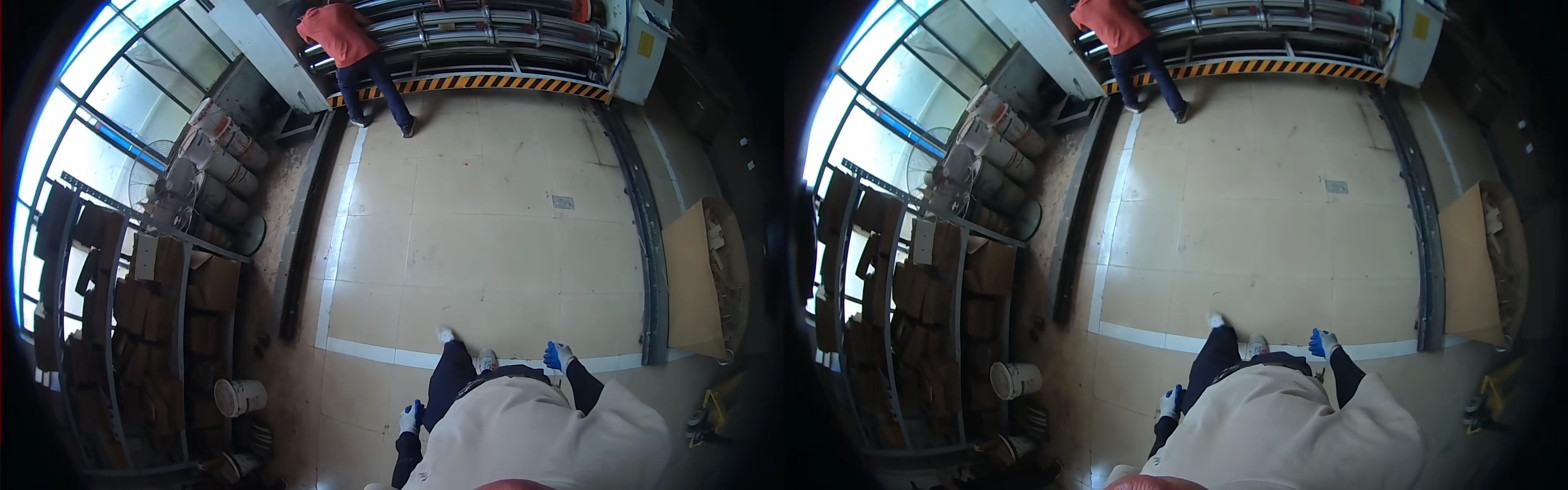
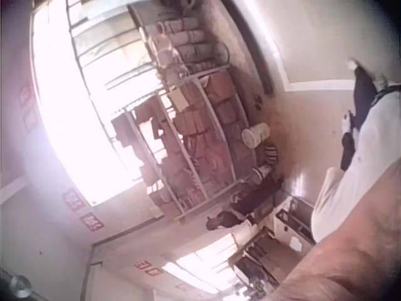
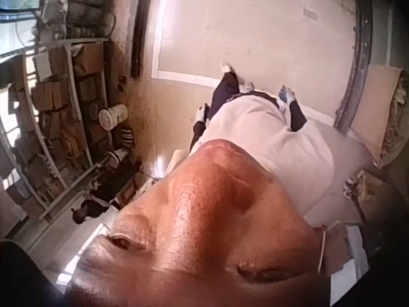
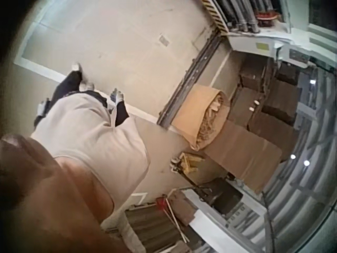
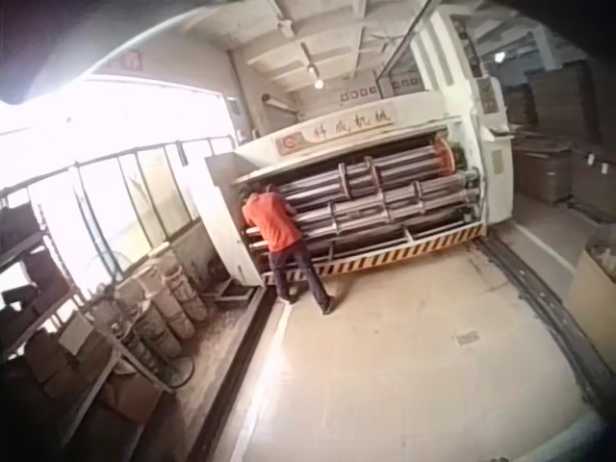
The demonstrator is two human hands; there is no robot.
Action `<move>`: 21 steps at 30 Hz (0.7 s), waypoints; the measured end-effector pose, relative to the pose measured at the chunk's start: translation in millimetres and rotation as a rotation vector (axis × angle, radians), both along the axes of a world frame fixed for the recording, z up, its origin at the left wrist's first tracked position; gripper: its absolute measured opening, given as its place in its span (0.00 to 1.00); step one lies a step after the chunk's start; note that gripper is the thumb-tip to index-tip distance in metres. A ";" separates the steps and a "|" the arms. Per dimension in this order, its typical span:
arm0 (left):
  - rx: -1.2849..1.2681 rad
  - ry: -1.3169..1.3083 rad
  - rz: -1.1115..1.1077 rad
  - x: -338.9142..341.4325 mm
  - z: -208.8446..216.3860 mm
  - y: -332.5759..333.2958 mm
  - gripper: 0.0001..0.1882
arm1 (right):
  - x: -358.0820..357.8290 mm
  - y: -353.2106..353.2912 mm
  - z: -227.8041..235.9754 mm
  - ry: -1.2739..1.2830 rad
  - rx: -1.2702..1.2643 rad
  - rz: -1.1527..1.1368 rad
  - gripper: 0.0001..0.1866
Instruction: Securing a large stack of corrugated board with plastic straps and a strapping tool.
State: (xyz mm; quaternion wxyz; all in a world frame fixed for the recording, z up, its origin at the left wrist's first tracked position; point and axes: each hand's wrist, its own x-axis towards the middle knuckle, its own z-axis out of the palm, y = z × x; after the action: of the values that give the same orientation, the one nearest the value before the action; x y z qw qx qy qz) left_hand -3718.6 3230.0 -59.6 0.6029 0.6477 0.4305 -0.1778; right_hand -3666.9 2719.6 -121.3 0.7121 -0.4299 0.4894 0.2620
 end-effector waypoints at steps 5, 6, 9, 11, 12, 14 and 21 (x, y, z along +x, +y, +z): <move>0.182 0.142 -0.258 43.3 -12.3 1.8 0.18 | 16.7 -13.6 -42.3 -0.059 0.264 -0.162 0.16; 0.155 0.169 -0.270 64.0 13.0 -12.7 0.18 | 22.2 -20.3 -38.2 -0.098 0.351 -0.209 0.16; 0.075 0.218 -0.241 114.0 16.7 -12.6 0.17 | 58.5 -21.3 -27.7 -0.133 0.343 -0.156 0.17; -0.012 0.219 -0.169 157.6 1.4 -8.7 0.17 | 92.7 -21.1 -7.1 -0.086 0.220 -0.198 0.14; -0.067 0.217 -0.121 184.1 -6.6 -7.8 0.17 | 100.2 -20.6 0.9 -0.056 0.152 -0.236 0.12; -0.161 0.201 -0.010 245.8 -19.2 -5.5 0.17 | 137.3 -18.9 15.5 -0.028 0.069 -0.244 0.13; -0.221 -0.035 -0.228 487.7 -15.6 -15.3 0.19 | 320.6 -40.2 58.6 -0.127 -0.175 -0.101 0.14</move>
State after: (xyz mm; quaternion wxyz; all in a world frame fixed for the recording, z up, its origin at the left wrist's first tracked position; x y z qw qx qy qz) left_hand -3230.9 3214.7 -75.3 0.6537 0.6252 0.3215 -0.2800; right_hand -3346.2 2679.4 -62.7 0.7136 -0.4809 0.4855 0.1543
